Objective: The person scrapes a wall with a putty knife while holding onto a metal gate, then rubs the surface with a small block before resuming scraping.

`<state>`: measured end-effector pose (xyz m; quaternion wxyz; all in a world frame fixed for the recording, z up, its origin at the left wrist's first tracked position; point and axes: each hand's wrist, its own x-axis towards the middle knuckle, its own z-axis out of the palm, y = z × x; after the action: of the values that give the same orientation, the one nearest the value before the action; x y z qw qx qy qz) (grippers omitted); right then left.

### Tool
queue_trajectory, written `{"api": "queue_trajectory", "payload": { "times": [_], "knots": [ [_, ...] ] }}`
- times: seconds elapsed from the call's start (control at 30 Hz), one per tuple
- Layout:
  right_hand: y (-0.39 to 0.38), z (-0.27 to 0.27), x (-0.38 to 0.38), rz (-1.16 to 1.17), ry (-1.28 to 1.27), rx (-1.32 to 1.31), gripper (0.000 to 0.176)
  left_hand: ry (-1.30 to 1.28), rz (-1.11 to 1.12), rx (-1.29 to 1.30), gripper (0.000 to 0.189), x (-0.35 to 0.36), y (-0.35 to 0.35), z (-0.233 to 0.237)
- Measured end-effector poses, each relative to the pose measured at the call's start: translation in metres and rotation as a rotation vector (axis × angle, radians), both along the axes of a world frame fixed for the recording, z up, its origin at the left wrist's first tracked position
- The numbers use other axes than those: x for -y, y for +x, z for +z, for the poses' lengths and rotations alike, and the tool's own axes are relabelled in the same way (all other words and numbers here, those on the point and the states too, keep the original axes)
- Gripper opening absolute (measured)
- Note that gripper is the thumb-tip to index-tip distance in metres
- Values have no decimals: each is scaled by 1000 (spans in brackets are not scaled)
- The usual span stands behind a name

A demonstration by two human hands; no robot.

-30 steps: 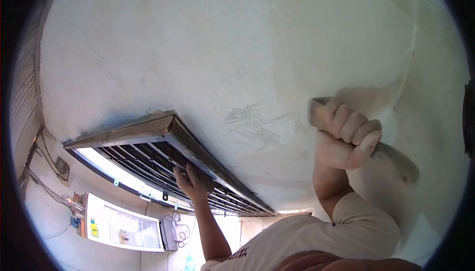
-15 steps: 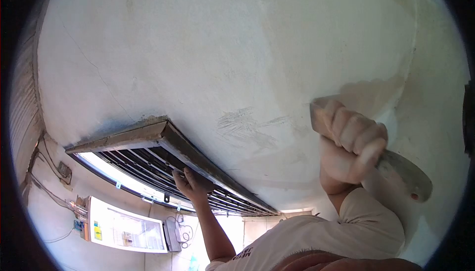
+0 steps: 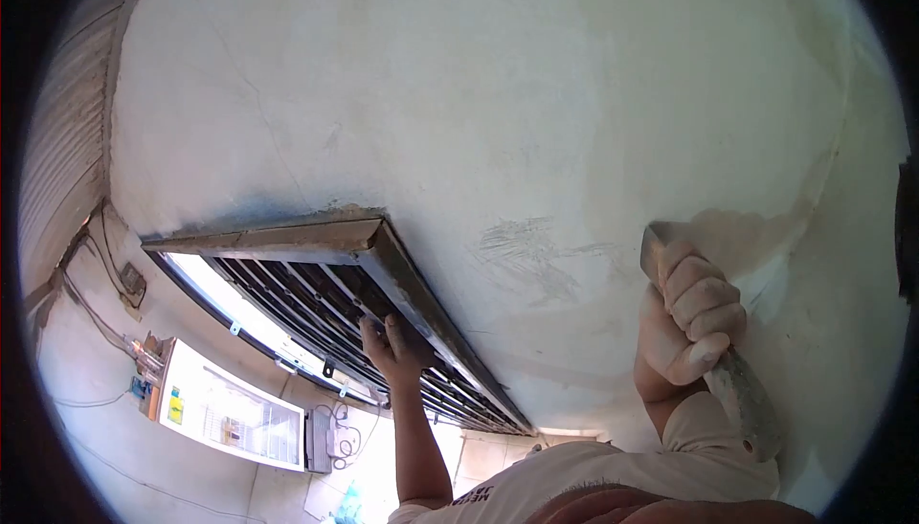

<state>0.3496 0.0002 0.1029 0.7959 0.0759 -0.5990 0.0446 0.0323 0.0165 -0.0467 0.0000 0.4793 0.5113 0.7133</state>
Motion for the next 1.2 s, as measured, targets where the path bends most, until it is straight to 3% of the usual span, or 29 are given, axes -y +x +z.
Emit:
{"api": "queue_trajectory", "payload": {
  "times": [0.17,0.27,0.37,0.47,0.57,0.67,0.7,0.73,0.8,0.97,1.13,1.2],
  "knots": [
    [-6,-16,11,33,174,-19,39,-55,-2,-43,20,-1,-8,-7],
    [-10,-9,-3,-7,160,7,40,4,-44,-25,16,-1,-2,-1],
    [-14,-6,-12,30,132,31,39,31,31,-177,16,-2,-8,-1],
    [-15,-6,-11,34,116,39,42,44,5,-99,17,-4,-7,-3],
    [-21,-14,4,-26,110,-162,44,23,-2,-115,20,-3,-10,-4],
    [-8,-21,23,46,188,-5,44,19,-24,-158,23,-1,-9,0],
    [-18,-48,22,-139,-246,-218,41,1,-61,-74,22,-1,-7,0],
    [-12,-62,9,-86,-138,-179,42,-19,-97,10,22,0,-4,0],
    [-24,-17,-13,24,84,-99,45,-30,-128,67,23,0,-3,-1],
    [-7,-25,3,112,167,-35,45,-43,-50,-77,31,-3,-11,-7],
    [-23,-16,-18,135,40,-127,49,-77,-41,-31,38,2,-7,-2],
    [-20,-12,-25,174,111,-57,50,-26,-33,-42,33,-1,-7,-1]
  ]
}}
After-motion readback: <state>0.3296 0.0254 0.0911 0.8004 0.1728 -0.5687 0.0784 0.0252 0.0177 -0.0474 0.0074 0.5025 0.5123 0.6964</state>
